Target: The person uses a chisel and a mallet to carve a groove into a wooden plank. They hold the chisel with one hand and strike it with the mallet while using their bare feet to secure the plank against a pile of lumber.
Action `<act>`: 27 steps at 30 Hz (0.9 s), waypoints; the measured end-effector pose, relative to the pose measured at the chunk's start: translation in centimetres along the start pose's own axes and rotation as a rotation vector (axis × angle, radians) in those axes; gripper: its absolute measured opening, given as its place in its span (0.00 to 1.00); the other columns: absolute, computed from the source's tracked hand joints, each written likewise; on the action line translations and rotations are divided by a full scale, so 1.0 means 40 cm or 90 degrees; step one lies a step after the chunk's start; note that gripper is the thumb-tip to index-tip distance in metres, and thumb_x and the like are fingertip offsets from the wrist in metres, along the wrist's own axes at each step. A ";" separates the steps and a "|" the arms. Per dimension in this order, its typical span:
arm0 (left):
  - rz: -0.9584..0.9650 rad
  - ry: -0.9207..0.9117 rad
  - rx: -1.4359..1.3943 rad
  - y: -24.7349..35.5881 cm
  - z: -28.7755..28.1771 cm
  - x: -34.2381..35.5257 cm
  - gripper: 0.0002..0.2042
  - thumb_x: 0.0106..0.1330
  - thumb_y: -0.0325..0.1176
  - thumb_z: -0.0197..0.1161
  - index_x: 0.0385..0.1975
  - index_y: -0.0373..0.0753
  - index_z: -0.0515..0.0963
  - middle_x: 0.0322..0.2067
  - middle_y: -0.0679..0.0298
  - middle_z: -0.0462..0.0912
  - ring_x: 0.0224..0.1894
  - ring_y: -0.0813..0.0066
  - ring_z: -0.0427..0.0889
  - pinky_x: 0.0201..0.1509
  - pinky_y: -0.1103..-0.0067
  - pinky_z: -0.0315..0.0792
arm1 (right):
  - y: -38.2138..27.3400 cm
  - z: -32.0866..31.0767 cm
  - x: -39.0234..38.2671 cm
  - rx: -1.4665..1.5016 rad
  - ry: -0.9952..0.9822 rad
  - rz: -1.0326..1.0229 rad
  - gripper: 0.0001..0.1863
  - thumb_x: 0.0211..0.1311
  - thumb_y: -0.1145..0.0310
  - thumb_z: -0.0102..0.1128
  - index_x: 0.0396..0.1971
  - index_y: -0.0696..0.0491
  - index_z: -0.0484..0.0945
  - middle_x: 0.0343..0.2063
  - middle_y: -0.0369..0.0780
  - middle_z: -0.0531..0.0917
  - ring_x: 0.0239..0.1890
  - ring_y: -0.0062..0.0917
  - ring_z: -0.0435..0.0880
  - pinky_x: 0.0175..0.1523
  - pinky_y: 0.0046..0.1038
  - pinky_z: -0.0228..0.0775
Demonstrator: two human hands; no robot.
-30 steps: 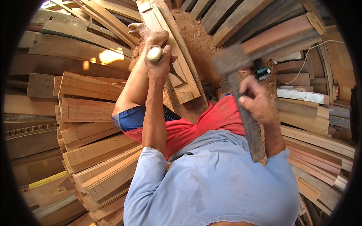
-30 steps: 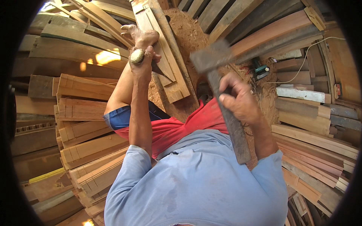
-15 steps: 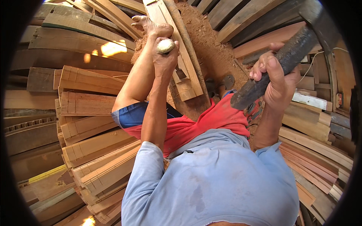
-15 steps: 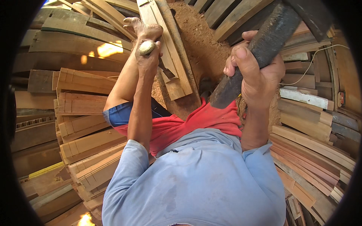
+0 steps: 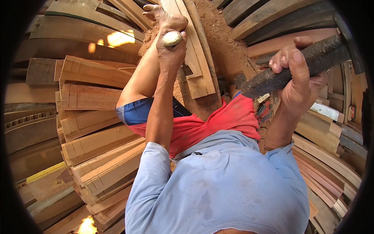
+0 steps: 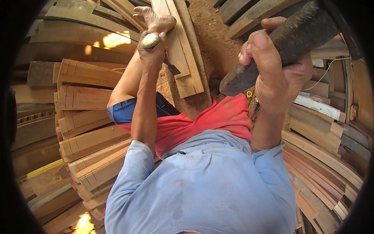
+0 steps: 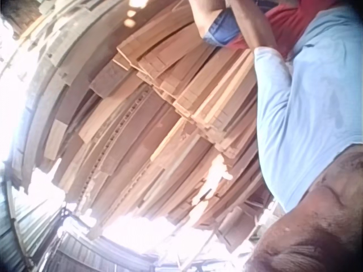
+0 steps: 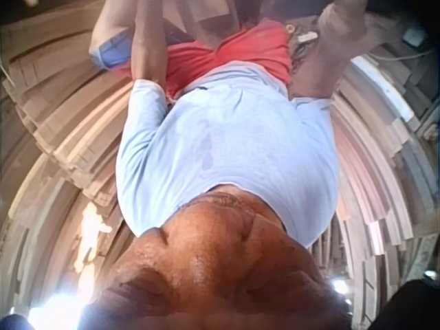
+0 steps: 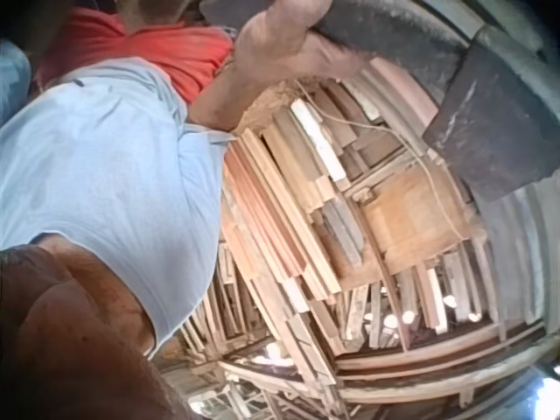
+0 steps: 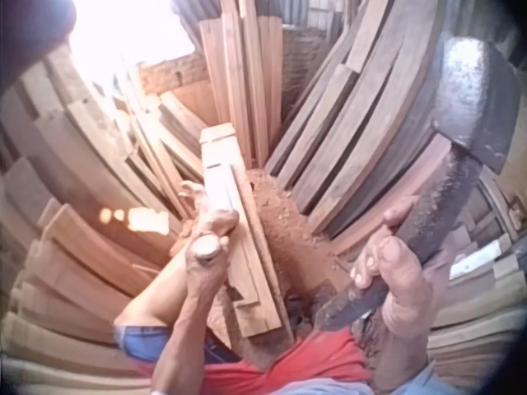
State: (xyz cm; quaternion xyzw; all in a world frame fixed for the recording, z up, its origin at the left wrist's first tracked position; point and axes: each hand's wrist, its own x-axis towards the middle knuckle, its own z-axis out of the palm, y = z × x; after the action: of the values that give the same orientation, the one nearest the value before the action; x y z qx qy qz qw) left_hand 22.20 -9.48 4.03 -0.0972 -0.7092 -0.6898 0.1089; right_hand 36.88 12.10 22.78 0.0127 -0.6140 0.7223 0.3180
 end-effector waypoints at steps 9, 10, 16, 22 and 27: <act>0.010 -0.035 0.063 0.005 0.020 -0.018 0.08 0.65 0.28 0.71 0.34 0.38 0.76 0.26 0.68 0.79 0.27 0.84 0.77 0.32 0.82 0.73 | 0.007 0.021 0.009 0.003 -0.010 -0.014 0.18 0.65 0.71 0.67 0.46 0.70 0.75 0.23 0.44 0.81 0.23 0.25 0.79 0.31 0.29 0.73; 0.014 -0.046 0.076 0.024 0.040 -0.019 0.08 0.64 0.29 0.71 0.32 0.38 0.76 0.25 0.68 0.80 0.29 0.83 0.78 0.34 0.81 0.74 | 0.001 0.021 0.012 0.001 -0.007 -0.017 0.18 0.65 0.71 0.67 0.46 0.70 0.75 0.23 0.44 0.81 0.23 0.25 0.79 0.31 0.29 0.73; 0.041 0.018 0.074 0.016 0.036 -0.016 0.07 0.65 0.27 0.70 0.38 0.38 0.79 0.27 0.71 0.80 0.29 0.84 0.78 0.34 0.83 0.73 | -0.005 0.027 0.028 0.019 -0.031 -0.064 0.16 0.65 0.73 0.66 0.45 0.69 0.76 0.23 0.44 0.81 0.22 0.26 0.79 0.31 0.29 0.73; 0.024 -0.001 0.029 -0.014 0.029 -0.016 0.06 0.67 0.28 0.70 0.38 0.39 0.79 0.26 0.73 0.79 0.24 0.88 0.75 0.26 0.85 0.71 | -0.022 0.028 0.031 -0.021 -0.102 -0.080 0.16 0.71 0.72 0.58 0.53 0.66 0.73 0.28 0.41 0.77 0.28 0.25 0.77 0.38 0.32 0.73; 0.018 -0.017 0.041 -0.003 0.032 -0.017 0.07 0.67 0.28 0.70 0.37 0.39 0.77 0.25 0.72 0.78 0.23 0.87 0.76 0.25 0.85 0.72 | -0.029 0.041 0.025 0.018 -0.092 -0.061 0.16 0.71 0.72 0.58 0.53 0.66 0.73 0.28 0.42 0.77 0.28 0.26 0.77 0.38 0.32 0.74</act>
State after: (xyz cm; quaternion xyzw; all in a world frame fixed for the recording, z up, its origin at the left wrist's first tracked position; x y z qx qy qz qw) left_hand 22.79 -8.21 3.70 -0.1125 -0.7312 -0.6634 0.1122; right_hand 36.02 11.13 24.61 0.0988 -0.6240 0.7118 0.3069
